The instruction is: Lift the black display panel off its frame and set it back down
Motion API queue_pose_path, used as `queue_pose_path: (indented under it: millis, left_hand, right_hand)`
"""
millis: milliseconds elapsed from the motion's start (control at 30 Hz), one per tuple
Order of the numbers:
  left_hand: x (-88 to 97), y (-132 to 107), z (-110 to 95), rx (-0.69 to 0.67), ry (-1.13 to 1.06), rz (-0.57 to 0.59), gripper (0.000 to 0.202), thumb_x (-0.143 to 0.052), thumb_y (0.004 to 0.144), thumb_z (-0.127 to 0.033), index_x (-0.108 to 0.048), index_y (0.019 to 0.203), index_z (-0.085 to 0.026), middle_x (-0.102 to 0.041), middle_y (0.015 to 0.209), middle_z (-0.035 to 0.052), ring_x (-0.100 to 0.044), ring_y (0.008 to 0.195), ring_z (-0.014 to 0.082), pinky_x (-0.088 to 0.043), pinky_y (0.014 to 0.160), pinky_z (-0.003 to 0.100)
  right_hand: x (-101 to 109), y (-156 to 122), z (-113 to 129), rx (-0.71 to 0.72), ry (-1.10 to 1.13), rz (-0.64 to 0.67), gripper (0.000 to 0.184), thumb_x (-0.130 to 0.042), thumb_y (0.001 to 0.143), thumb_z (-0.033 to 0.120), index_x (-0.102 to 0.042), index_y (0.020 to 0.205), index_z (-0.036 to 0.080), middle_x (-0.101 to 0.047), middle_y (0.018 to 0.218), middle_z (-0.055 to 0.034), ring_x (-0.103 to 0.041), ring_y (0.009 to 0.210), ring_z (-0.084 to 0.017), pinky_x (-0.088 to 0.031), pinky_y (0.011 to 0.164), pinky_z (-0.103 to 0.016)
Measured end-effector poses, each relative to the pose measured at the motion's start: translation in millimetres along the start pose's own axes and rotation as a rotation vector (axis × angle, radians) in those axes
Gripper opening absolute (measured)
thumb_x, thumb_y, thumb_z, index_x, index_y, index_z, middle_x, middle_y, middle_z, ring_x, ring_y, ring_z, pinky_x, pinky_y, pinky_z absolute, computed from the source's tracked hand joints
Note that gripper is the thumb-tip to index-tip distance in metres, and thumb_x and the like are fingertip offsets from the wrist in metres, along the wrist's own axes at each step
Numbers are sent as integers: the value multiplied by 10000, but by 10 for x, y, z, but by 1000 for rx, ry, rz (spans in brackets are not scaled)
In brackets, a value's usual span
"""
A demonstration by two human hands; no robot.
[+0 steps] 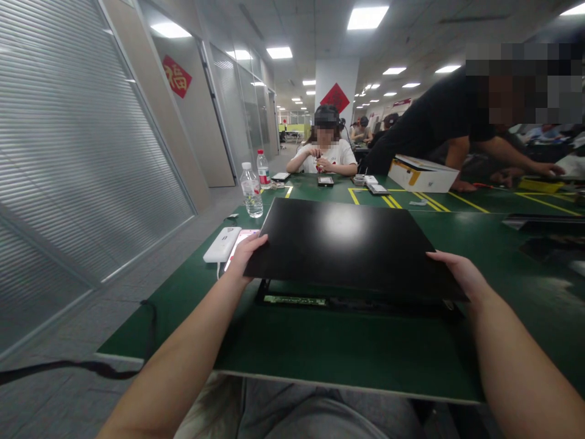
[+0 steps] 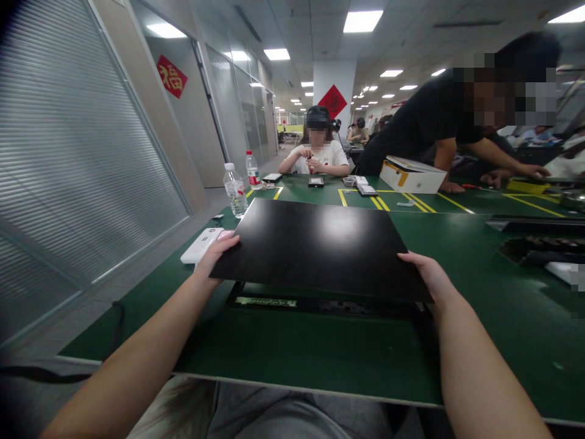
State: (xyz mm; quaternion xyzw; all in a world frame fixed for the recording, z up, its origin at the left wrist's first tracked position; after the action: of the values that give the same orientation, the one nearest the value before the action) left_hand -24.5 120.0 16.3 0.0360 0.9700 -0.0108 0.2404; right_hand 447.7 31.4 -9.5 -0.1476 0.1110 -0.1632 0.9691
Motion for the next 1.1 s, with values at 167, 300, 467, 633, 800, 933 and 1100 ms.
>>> queue_pose_path:
  millis: [167, 300, 467, 633, 800, 933, 1100]
  left_hand:
    - [-53, -48, -35, -54, -2, 26, 406, -887, 661, -238, -788, 1042, -135, -841, 965, 101, -807, 945, 316, -656, 892, 412]
    - [26, -18, -34, -64, -9, -30, 369, -884, 675, -233, -782, 1017, -140, -840, 956, 97, -808, 929, 303, -655, 905, 407]
    - [137, 40, -46, -55, -25, -98, 348, -864, 693, -226, -763, 1017, -147, -832, 908, 68, -806, 896, 271, -659, 871, 374]
    - [79, -8, 4, -48, 15, -104, 354, -874, 674, -220, -758, 999, -143, -824, 899, 75, -798, 889, 271, -651, 859, 370]
    - [45, -42, 151, 20, 73, -135, 310, -856, 688, -201, -772, 979, -137, -814, 847, 79, -782, 770, 241, -629, 712, 317]
    - [48, -61, 192, 74, 108, -172, 265, -841, 698, -171, -778, 954, -147, -813, 827, 74, -772, 721, 228, -601, 646, 291]
    - [44, -98, 180, 127, 140, -224, 245, -816, 732, -158, -781, 974, -159, -819, 824, 74, -790, 752, 249, -606, 634, 298]
  right_hand:
    - [111, 116, -44, -59, -54, -36, 161, -601, 812, 223, -745, 882, 242, -794, 828, -68, -731, 707, -203, -587, 624, -298]
    - [179, 264, -20, 69, -131, 21, 207, -604, 819, 234, -756, 960, 244, -805, 932, -80, -737, 778, -197, -587, 637, -285]
    - [195, 258, -48, 94, -127, -62, 334, -670, 784, 266, -733, 1112, 250, -814, 1001, -98, -756, 814, -211, -601, 676, -309]
    - [267, 262, -34, 136, -171, -160, 382, -725, 736, 324, -723, 1109, 241, -811, 933, -119, -763, 797, -240, -574, 649, -322]
    - [399, 332, -4, 196, -329, -237, 404, -715, 738, 397, -746, 1112, 247, -804, 853, -109, -717, 702, -225, -472, 542, -293]
    - [409, 337, -20, 196, -371, -280, 417, -694, 729, 416, -756, 1103, 241, -790, 784, -90, -605, 564, -173, -377, 483, -267]
    - [394, 291, -7, 212, -363, -322, 419, -706, 702, 409, -763, 1071, 219, -776, 743, -89, -512, 502, -140, -361, 476, -267]
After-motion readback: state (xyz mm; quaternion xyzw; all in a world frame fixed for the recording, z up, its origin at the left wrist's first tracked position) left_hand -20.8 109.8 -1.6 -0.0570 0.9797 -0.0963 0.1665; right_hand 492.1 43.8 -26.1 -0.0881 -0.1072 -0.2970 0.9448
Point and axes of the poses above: each hand's wrist, its own y-axis towards the middle knuckle, its own x-axis out of the back of the hand, z = x × y, the point moved 7 cm from there along y, towards the middle knuckle
